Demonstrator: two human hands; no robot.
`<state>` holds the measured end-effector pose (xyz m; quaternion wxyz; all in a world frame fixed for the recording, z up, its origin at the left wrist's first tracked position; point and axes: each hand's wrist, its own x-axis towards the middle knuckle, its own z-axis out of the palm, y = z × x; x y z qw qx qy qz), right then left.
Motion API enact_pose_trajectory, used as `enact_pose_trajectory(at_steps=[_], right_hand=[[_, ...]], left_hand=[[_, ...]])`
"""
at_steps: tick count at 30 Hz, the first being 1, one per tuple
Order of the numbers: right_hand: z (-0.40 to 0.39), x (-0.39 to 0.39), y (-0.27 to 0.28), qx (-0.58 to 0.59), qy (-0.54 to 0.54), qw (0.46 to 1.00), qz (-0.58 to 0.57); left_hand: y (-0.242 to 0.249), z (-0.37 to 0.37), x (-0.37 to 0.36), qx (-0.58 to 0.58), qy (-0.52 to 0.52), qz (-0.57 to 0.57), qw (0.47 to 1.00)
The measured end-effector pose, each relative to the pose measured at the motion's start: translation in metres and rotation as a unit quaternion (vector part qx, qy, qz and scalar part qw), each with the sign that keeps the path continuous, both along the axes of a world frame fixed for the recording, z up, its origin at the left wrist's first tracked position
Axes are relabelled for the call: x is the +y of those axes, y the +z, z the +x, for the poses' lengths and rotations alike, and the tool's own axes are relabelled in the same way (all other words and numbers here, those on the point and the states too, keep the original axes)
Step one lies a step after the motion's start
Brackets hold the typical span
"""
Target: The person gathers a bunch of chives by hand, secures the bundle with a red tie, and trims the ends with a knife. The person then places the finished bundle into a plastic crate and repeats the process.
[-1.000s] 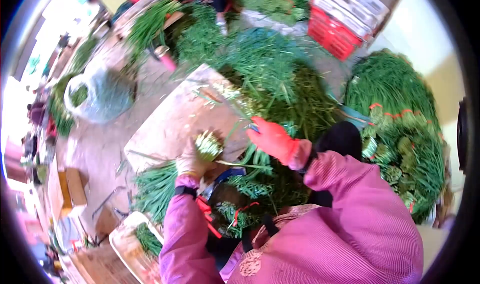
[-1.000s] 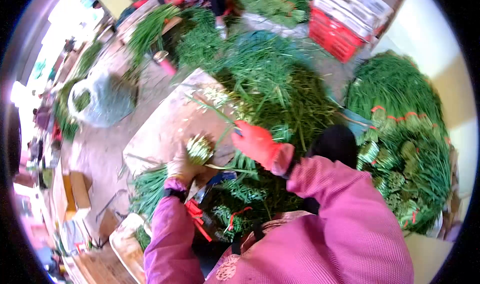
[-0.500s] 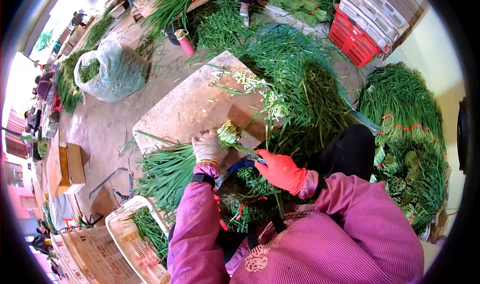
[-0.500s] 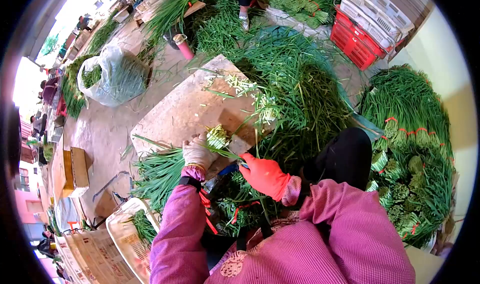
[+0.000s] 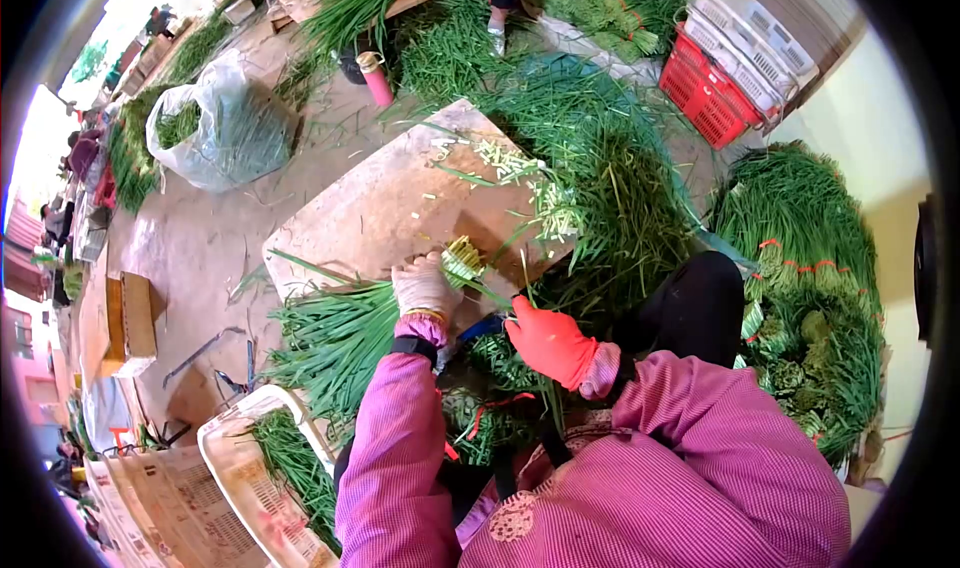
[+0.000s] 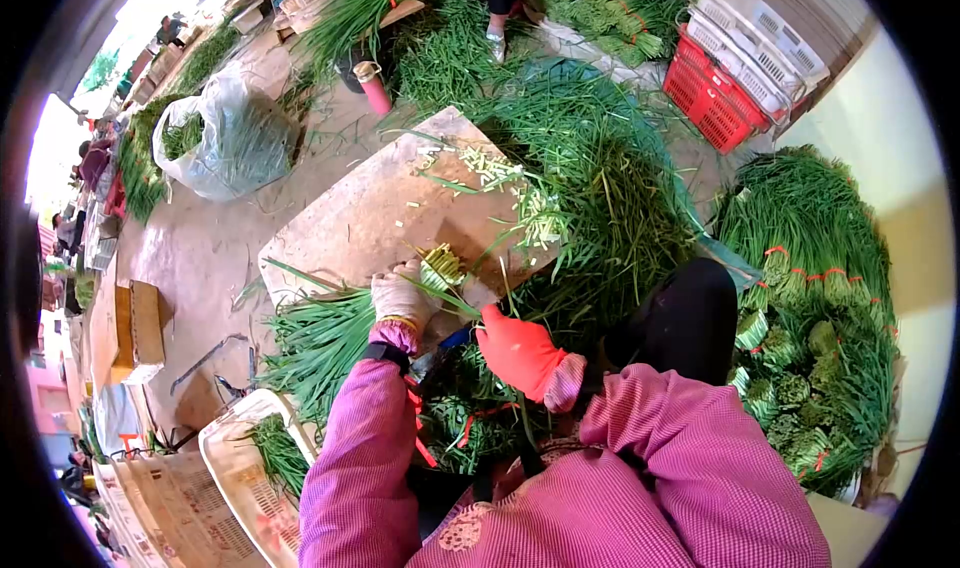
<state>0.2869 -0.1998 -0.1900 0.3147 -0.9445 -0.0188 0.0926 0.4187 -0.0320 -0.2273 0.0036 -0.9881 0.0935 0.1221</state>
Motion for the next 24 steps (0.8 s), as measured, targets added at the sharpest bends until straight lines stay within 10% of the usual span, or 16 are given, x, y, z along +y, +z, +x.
enact_pose_trajectory(at_steps=[15,24], right_hand=[[0.057,0.026,-0.049,0.109,-0.070,0.989,0.064],[0.064,0.029,-0.107,-0.027,-0.082,0.994,0.068]], left_hand=[[-0.007,0.002,0.000,0.001,0.002,0.013,1.000],[-0.007,-0.007,0.004,-0.062,-0.011,-0.012,0.998]])
